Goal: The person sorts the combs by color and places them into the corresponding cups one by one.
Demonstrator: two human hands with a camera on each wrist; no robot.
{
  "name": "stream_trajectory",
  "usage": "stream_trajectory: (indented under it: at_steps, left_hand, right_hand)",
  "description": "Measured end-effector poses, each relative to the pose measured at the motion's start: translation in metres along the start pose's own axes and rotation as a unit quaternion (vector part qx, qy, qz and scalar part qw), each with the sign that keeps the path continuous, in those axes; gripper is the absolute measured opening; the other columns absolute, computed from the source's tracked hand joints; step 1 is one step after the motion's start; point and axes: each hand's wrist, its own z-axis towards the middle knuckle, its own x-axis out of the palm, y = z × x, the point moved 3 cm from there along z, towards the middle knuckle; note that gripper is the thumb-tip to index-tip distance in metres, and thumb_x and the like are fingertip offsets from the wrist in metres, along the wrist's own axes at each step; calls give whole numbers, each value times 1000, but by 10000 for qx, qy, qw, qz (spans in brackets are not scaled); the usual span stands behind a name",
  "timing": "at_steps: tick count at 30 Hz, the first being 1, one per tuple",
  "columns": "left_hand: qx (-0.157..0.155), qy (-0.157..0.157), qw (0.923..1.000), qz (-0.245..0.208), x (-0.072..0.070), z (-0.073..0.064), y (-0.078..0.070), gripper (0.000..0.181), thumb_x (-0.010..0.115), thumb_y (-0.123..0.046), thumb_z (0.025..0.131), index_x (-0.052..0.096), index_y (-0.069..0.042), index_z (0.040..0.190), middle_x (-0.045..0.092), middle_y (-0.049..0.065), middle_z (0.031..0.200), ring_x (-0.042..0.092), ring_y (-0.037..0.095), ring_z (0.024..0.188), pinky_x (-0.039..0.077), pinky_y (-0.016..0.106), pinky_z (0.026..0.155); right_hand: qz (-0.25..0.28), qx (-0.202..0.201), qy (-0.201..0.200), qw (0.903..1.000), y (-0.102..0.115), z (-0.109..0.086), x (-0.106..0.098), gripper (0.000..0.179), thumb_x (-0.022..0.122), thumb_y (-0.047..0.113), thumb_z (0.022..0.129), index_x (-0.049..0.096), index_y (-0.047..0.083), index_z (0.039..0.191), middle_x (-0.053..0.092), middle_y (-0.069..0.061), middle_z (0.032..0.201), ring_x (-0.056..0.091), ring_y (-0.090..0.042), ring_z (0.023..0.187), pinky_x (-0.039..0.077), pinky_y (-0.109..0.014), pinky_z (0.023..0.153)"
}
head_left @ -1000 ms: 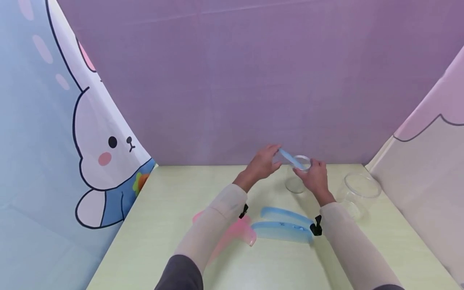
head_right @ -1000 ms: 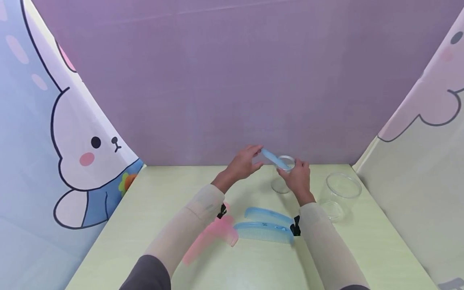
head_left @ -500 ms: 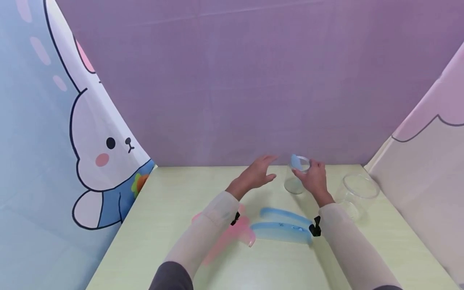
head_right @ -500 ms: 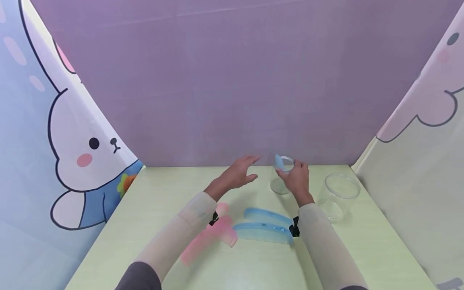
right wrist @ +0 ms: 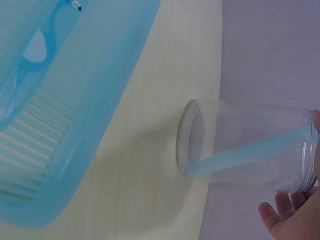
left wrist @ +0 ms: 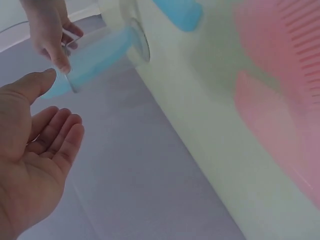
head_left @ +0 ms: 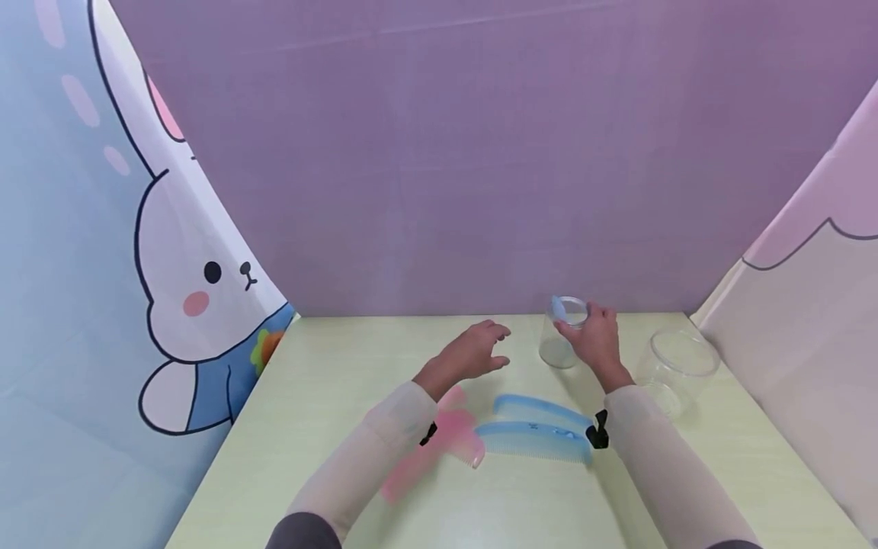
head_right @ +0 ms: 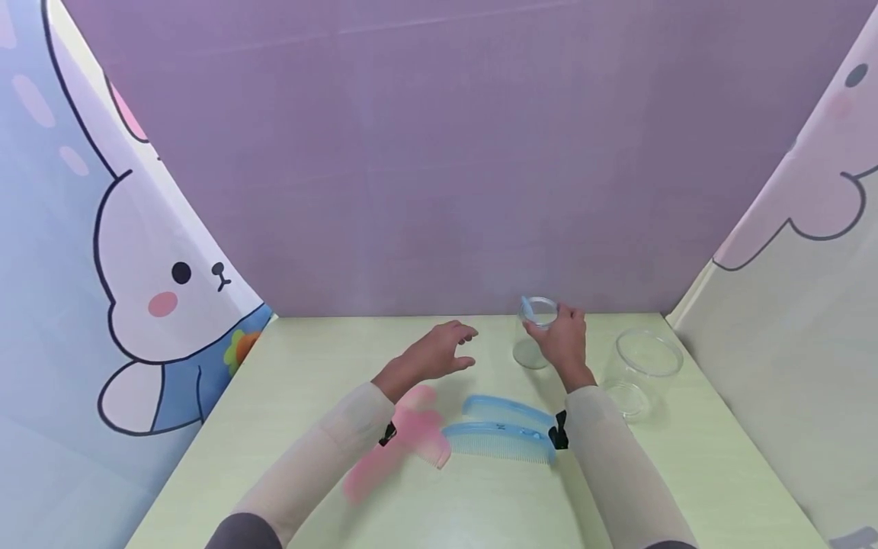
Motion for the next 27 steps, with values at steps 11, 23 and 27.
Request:
stream_trajectory:
  at_steps: [11, 23, 27]
  left_hand:
    - [-220, 560, 9976, 348, 24, -26, -6, 53, 74, -38, 93, 62, -8, 136, 66, 5, 129, 63, 17, 117, 52, 27, 100]
    - [-409, 956, 9940, 351, 56, -50, -14, 53, 79, -40, 89, 66, -9, 130, 68, 4, 122, 63, 15, 110, 54, 27, 95]
    - [-414, 1180, 9915, 362, 66, -54, -14, 54, 81, -42, 86, 67, -10, 127, 67, 1, 117, 61, 11, 104, 53, 25, 91]
  right_hand:
    - [32, 37, 33, 10000, -2, 0, 2, 85, 69, 45, 93, 36, -10, 149, 36, -36, 144, 43, -48, 126, 46, -60, 100]
    - [63, 74, 67, 9999, -2, 0, 1, 88, 69, 45, 93, 33, -11, 151, 35, -36, 146, 41, -48, 129, 45, -60, 103]
    - [78, -4, 45, 10000, -4, 0, 2, 91, 69, 45, 93, 30, -13, 152, 35, -36, 146, 40, -48, 130, 43, -60, 104]
